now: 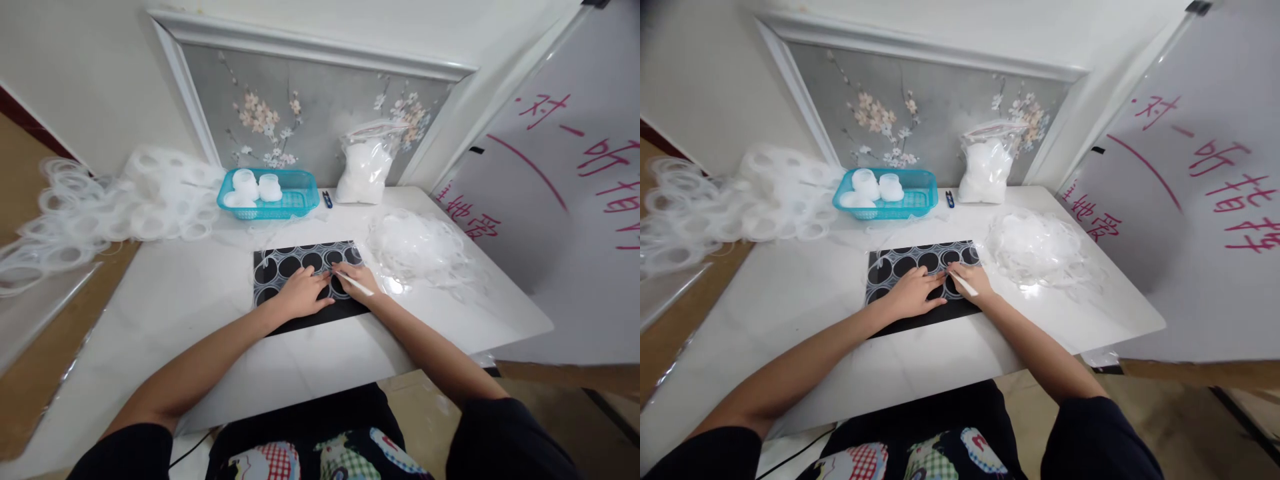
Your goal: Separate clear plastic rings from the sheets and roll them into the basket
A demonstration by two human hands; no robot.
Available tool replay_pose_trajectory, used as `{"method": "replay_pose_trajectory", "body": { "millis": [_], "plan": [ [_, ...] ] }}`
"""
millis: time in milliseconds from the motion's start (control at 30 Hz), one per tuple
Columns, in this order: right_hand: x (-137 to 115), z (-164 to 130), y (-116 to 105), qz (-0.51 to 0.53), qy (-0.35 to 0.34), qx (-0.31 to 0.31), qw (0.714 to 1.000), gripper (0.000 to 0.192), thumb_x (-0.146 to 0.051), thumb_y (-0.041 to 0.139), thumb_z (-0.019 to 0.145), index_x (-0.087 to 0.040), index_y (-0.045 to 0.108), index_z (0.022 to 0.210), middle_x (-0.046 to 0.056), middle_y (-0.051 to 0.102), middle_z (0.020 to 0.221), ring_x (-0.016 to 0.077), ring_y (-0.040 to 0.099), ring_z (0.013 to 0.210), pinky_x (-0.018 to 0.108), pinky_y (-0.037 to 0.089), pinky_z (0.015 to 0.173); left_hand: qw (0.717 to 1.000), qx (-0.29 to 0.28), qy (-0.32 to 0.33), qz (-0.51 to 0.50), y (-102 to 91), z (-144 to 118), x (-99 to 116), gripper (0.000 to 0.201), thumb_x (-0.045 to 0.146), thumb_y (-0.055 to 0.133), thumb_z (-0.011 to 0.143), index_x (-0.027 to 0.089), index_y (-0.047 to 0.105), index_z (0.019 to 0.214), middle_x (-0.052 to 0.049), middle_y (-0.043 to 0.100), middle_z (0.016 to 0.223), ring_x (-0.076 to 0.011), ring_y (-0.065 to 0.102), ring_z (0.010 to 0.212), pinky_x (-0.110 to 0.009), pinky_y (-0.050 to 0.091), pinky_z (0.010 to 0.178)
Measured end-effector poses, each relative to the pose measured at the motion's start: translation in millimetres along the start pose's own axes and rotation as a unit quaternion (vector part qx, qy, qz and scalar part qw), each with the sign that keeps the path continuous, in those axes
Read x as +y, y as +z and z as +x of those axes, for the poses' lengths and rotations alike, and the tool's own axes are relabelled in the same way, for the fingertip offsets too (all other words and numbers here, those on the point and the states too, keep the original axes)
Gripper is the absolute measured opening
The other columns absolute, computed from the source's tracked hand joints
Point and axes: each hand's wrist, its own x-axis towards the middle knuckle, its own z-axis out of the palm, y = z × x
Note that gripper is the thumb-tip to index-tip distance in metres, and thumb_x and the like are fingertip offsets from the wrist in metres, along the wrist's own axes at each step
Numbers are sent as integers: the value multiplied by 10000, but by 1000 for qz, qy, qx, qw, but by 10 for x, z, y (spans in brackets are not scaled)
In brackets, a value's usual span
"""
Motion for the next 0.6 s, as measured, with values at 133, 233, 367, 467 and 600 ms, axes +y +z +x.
{"method": "replay_pose_trajectory", "body": {
  "millis": [133, 233, 367, 467, 600],
  "plan": [
    [144, 410, -379, -41, 40, 143, 988, 250, -353, 493, 884, -193, 637, 757, 57, 672, 715, 184, 591, 688, 293, 427, 666, 1000, 3, -1, 2, 3, -2, -9, 470, 499, 540, 918, 186, 632, 1257, -72, 598, 1344, -293, 527, 1075, -426, 433, 898],
    [238, 646, -683, -43, 75, 258, 962, 294, -342, 406, 902, -167, 615, 792, 75, 651, 773, 188, 562, 731, 321, 420, 710, 1000, -5, -8, 4, -31, 23, -19, 446, 498, 565, 902, 210, 653, 1231, -69, 624, 1307, -280, 550, 1036, -397, 445, 851],
    [294, 473, -653, 74, 94, 170, 978, 196, -368, 573, 752, -181, 624, 727, 43, 645, 730, 179, 554, 686, 303, 431, 661, 999, 1, -31, 17, -135, 193, 42, 370, 470, 563, 911, 158, 748, 981, -113, 732, 937, -289, 597, 925, -378, 449, 771],
    [329, 253, -457, 124, 115, 125, 978, 247, -419, 589, 725, -176, 632, 716, 33, 629, 648, 172, 541, 598, 293, 421, 572, 998, 34, -38, 27, -157, 368, 150, 377, 437, 526, 939, 128, 741, 913, -135, 722, 911, -308, 595, 970, -400, 441, 818],
    [341, 183, -347, 167, 108, 96, 975, 312, -466, 599, 725, -158, 650, 728, 33, 636, 612, 155, 528, 525, 286, 411, 513, 998, 55, -26, 33, -31, 486, 219, 392, 439, 538, 934, 152, 666, 1167, -123, 664, 1211, -309, 551, 1089, -422, 428, 900]
  ]
}}
